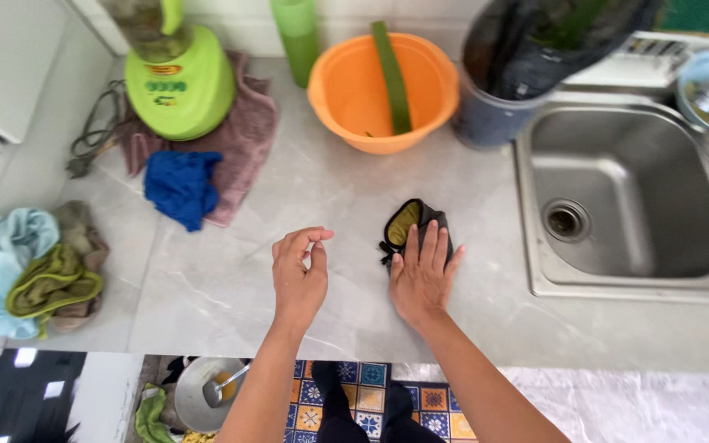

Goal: The person rinses a blender jar under the kitchen tap, scrubs it with a sponge, then scrubs a metal strainer and bowl. They dry the jar, lid and base with a blue cloth, place the jar on the blender base, and set the cleaned cloths and sponge aside.

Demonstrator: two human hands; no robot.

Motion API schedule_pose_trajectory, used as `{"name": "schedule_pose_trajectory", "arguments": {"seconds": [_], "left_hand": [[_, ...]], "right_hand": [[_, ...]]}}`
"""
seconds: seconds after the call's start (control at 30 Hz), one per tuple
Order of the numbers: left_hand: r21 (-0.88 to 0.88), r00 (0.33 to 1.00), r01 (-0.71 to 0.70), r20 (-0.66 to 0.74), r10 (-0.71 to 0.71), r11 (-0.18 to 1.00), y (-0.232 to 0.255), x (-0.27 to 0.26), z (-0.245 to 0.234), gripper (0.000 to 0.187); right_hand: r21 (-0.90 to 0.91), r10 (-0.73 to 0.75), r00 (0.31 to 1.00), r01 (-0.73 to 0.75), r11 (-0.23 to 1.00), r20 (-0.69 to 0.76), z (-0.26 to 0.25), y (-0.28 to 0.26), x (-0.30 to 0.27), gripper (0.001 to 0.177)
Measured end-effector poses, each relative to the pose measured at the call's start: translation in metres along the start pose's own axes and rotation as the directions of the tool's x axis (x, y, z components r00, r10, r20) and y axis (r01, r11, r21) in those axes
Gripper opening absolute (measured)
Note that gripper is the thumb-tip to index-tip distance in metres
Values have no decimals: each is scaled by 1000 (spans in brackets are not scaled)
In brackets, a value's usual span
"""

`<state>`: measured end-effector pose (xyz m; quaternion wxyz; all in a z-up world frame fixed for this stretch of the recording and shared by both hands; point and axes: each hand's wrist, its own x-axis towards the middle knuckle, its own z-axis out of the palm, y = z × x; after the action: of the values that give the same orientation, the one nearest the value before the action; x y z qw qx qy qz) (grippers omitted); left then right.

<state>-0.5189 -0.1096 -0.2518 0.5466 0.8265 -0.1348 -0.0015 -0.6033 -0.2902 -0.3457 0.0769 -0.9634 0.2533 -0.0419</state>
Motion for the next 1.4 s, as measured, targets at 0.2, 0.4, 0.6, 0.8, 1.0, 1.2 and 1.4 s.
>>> {"name": "schedule_pose_trajectory", "arguments": {"seconds": [0.2, 0.4, 0.6, 0.8, 1.0, 1.2, 1.4], "left_hand": [[-10, 989, -16, 144, 18, 1000, 27, -41, 56, 23], [-62, 964, -76, 252, 89, 995, 38, -63, 88, 22], [-91, 948, -100, 294, 123, 991, 24, -77, 51, 21], [-53, 982, -85, 166, 93, 995, -1, -71, -29, 22], [8, 990, -91, 107, 89, 996, -1, -49, -65, 21], [78, 992, -71, 107, 63, 994, -5, -23, -49, 21], [62, 988, -44, 149, 34, 997, 2, -1, 7, 23]], "right_hand": [[-36, 143, 985, -147, 988, -96, -16, 93, -64, 67], [-135, 136, 985, -150, 979, -111, -12, 198, -132, 61], [-255, 250, 926, -325, 911, -284, -49, 288, -132, 44], [125, -2, 845, 82, 989, -535, -61, 146, -70, 41], [145, -511, 852, 523, 840, -112, -8, -97, -68, 53], [132, -322, 932, 303, 944, 164, -9, -86, 12, 54], [69, -97, 984, 88, 994, 149, -19, 29, 113, 53]]}}
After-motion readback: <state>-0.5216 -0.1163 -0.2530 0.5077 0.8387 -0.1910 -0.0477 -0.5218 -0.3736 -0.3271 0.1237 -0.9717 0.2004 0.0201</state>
